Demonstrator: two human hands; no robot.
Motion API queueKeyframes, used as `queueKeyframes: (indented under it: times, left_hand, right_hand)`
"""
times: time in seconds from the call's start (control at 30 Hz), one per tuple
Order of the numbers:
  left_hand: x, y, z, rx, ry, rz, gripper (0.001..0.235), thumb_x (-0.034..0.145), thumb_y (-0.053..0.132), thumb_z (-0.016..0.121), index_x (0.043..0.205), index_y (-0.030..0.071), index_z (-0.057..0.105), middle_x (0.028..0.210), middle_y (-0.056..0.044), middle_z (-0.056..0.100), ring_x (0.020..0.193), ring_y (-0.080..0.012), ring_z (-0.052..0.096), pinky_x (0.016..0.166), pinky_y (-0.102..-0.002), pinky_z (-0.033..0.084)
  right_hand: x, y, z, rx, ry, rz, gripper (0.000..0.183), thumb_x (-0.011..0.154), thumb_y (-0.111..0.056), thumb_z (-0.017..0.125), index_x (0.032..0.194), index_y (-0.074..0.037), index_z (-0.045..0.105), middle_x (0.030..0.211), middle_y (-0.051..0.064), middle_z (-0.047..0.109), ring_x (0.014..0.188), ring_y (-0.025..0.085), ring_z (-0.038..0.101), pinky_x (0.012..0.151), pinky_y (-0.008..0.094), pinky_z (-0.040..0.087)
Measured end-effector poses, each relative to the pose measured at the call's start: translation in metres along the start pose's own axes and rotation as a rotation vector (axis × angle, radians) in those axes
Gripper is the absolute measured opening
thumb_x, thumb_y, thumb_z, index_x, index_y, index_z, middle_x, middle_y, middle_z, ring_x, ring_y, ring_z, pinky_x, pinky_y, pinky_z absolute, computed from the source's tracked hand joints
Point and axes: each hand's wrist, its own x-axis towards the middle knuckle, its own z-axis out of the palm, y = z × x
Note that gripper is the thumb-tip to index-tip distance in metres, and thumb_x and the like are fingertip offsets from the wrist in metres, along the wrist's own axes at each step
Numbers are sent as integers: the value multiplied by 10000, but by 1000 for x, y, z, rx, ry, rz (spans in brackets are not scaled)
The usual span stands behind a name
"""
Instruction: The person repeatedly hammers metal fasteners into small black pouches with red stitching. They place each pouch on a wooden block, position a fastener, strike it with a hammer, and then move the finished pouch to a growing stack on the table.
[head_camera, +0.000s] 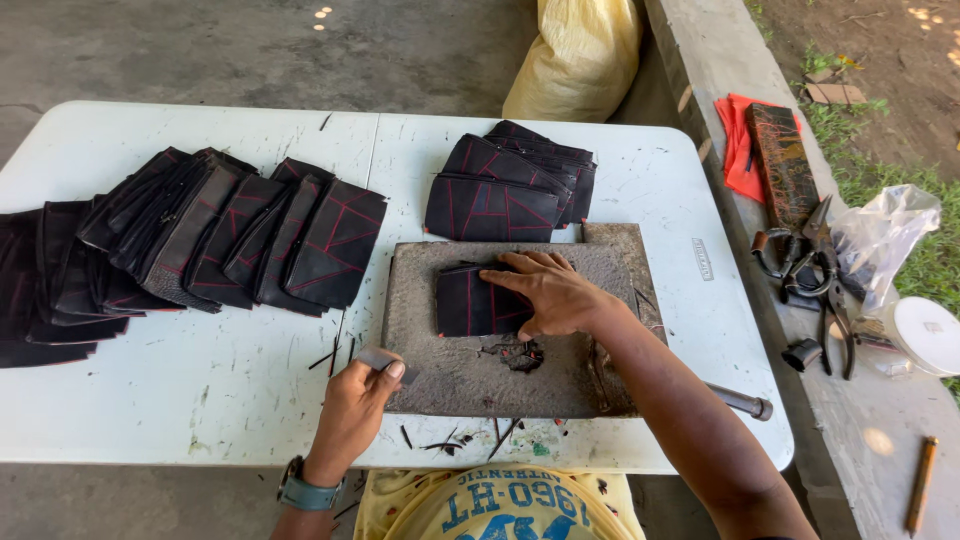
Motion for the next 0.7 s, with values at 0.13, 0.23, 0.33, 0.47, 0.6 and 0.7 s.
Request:
queueKeyframes:
  times: [0.13,0.23,0.33,0.47,0.6,0.7]
  left_hand:
    - [32,10,-3,109,-126,-49,285,1004,339,575,1013,65,654,802,-54,729,753,-128,762,649,-283,612]
    - [64,14,6,266,-214,-149,276,1014,327,571,1023,62,649,757,-92,705,757,-169,751,635,-325,578]
    - [83,13,24,319,-236,-150,270,987,307,620,1035,45,668,793,-100,728,732,-238,726,659,-374,543]
    - [95,4,49,220,-210,-141,281,995,302,612,1033,29,666,813,-99,738,749,-228,739,665,-378,549]
    - [97,1,48,40,-166,-106,297,980,299,606,1062,16,632,919,-59,726,817,-162,752,672,-323,628]
    - [91,-9,29,79,-56,-186,281,988,309,625,1052,38,662,861,-58,743,740,-131,731,662,-282,573]
  right_hand:
    - [-48,1,-13,106,185,24,1217,609,-428,949,1616,-280,283,1709,106,176,1519,347,126,1210,571,92]
    - [-121,16,-5,383,447,72,974,687,-418,866,1523,-179,427,1513,121,491,1386,345,471,1124,469,397]
    - [-172,32,24,390,549,222,841,713,-343,825,1466,-134,514,1383,153,622,1260,358,598,1004,436,494]
    - [-195,51,67,380,416,424,694,805,-391,767,1431,-175,562,1349,102,652,1216,302,649,1019,407,526]
    - [-189,45,62,322,530,343,692,809,-420,772,1413,-143,578,1377,128,621,1260,334,599,1034,445,492]
    - [-168,30,40,313,580,144,726,808,-440,770,1431,-142,548,1459,143,548,1318,362,547,1064,476,472]
